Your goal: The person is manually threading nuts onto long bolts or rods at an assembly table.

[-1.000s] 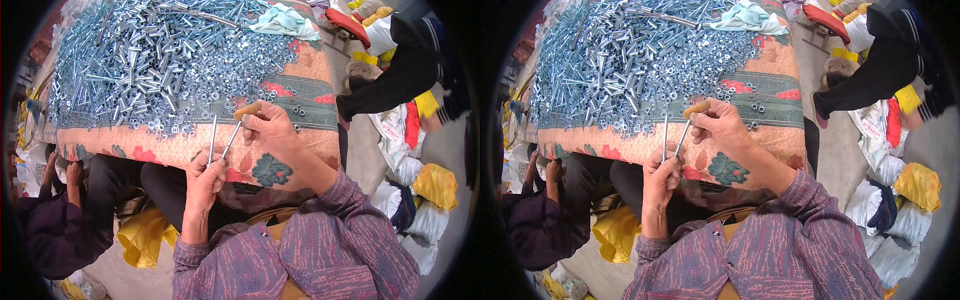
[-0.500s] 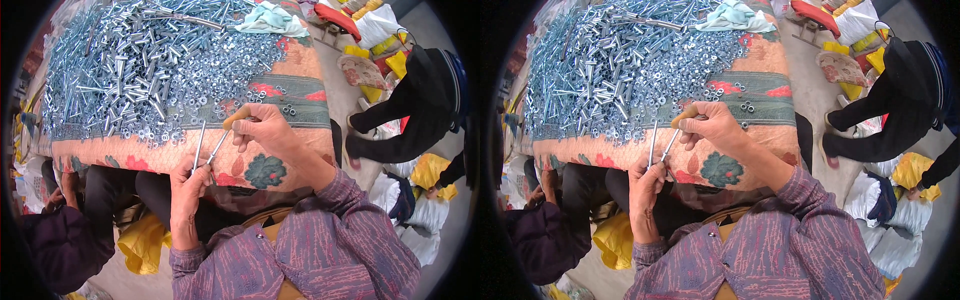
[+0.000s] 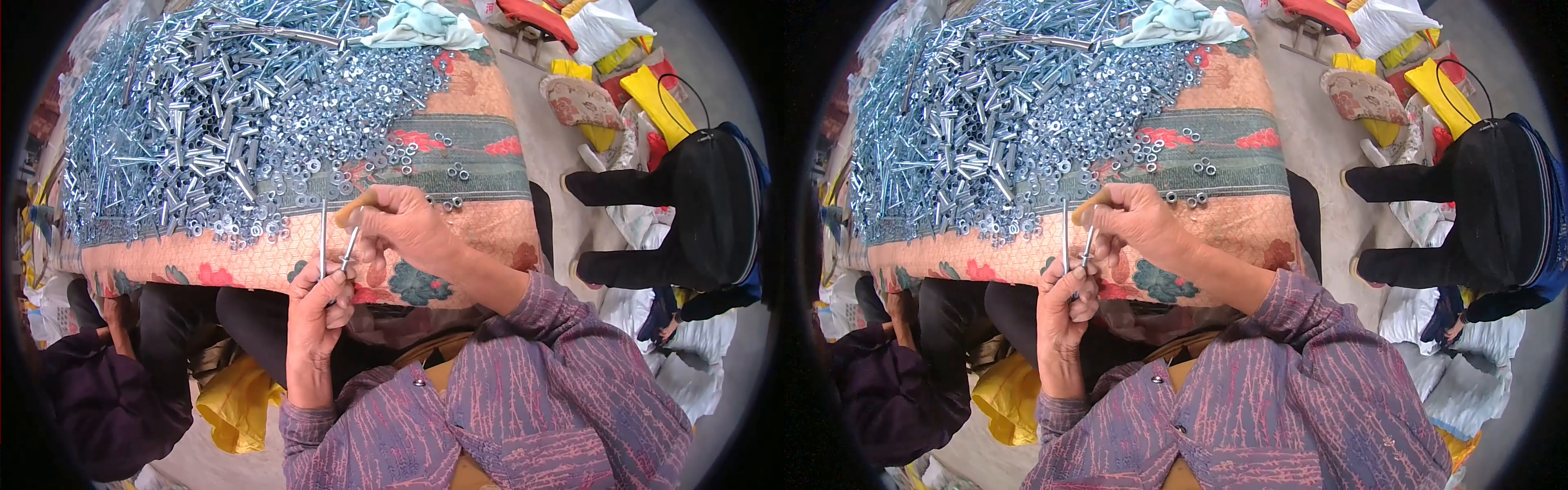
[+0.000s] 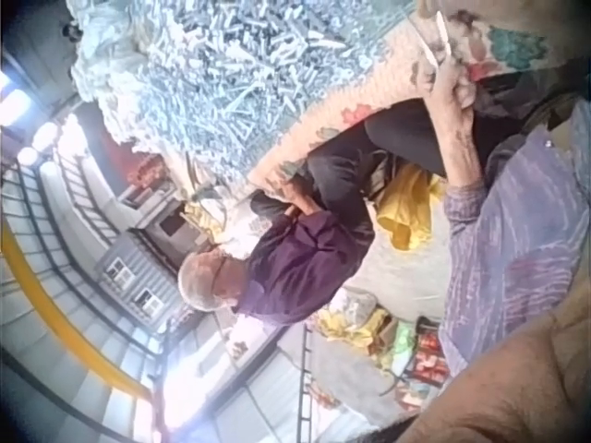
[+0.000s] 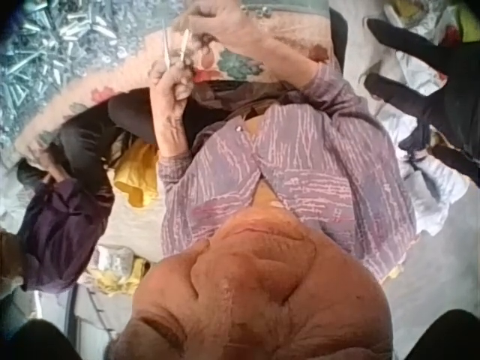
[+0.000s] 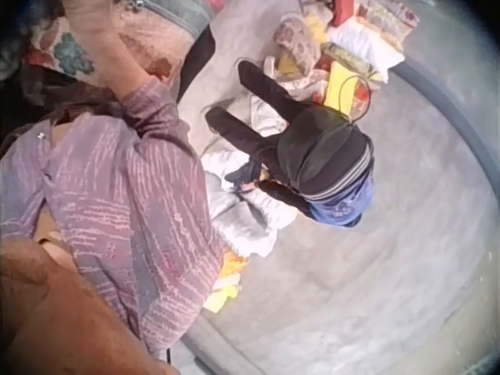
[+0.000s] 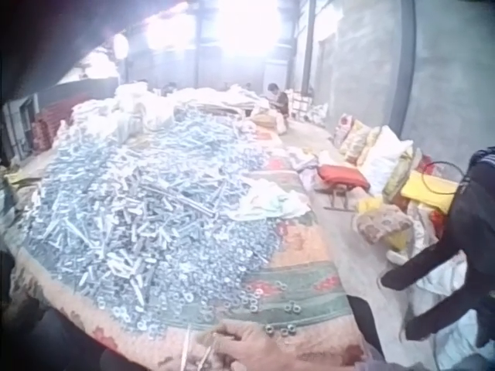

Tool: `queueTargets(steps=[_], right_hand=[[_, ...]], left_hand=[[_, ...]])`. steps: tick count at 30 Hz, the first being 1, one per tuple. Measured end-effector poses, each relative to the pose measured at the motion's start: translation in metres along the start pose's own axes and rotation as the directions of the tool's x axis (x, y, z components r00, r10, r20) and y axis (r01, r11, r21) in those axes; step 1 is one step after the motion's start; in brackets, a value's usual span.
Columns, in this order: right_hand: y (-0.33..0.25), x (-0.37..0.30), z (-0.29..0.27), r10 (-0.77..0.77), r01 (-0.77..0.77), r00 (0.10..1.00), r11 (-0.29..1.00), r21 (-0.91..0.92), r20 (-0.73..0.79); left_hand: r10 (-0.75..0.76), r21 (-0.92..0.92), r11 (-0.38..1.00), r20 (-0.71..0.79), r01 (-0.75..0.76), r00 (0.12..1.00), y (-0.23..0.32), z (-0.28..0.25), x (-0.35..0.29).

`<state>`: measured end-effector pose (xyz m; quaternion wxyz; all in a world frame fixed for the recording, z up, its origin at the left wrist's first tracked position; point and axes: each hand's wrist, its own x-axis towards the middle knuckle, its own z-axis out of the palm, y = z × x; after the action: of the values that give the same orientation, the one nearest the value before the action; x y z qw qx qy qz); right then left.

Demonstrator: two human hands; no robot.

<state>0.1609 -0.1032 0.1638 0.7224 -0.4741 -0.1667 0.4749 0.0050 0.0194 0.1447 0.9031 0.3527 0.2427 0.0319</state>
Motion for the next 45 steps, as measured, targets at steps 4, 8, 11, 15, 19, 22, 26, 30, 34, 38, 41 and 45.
queueTargets(steps=[4,8,11,15,19,22,26,30,34,38,41,45], right_hand=[[0.0,-0.009,0.015,-0.04,0.076,0.984,0.975,-0.207,0.176],[-0.062,0.005,-0.037,-0.448,0.212,0.893,0.513,-0.832,-0.048],[-0.076,0.042,-0.099,-0.688,0.028,0.726,0.048,-0.998,-0.013],[-0.067,0.085,-0.141,-0.702,-0.146,0.699,-0.328,-0.933,0.137],[-0.058,0.09,-0.14,-0.754,-0.119,0.628,-0.336,-0.934,0.191],[-0.062,0.082,-0.14,-0.76,-0.121,0.621,-0.336,-0.934,0.192],[-0.067,0.073,-0.144,-0.706,-0.077,0.681,-0.331,-0.94,0.193],[-0.081,0.053,-0.128,-0.788,0.075,0.596,-0.139,-0.987,0.156],[-0.084,0.011,-0.076,-0.688,0.357,0.712,0.184,-0.916,0.14],[-0.076,-0.019,-0.049,-0.507,0.441,0.843,0.458,-0.772,0.181],[-0.073,-0.028,-0.052,-0.545,0.465,0.82,0.454,-0.76,0.177],[-0.076,-0.037,-0.057,-0.606,0.471,0.792,0.533,-0.703,0.071]], left_hand=[[0.104,-0.122,0.986,-0.065,-0.112,0.992,0.004,0.021,0.003],[0.172,-0.051,0.984,-0.019,-0.172,0.985,0.004,0.014,0.003],[0.149,-0.009,0.989,-0.044,-0.149,0.988,-0.002,0.026,0.003],[0.135,0.1,0.986,-0.036,-0.131,0.99,-0.013,0.032,0.007],[0.159,0.112,0.982,-0.059,-0.152,0.985,-0.019,0.031,0.009],[0.164,0.104,0.982,-0.084,-0.155,0.983,-0.016,0.037,0.011],[0.164,0.099,0.983,-0.077,-0.156,0.983,-0.017,0.04,0.013],[0.157,0.122,0.982,-0.105,-0.144,0.982,-0.014,0.043,0.014],[0.14,0.117,0.984,-0.051,-0.133,0.989,-0.014,0.047,0.023],[0.139,0.153,0.979,-0.021,-0.134,0.99,-0.013,0.058,0.022],[0.122,0.185,0.976,-0.011,-0.117,0.993,-0.012,0.063,0.018],[0.103,0.202,0.974,0.017,-0.104,0.995,-0.008,0.066,0.014]])
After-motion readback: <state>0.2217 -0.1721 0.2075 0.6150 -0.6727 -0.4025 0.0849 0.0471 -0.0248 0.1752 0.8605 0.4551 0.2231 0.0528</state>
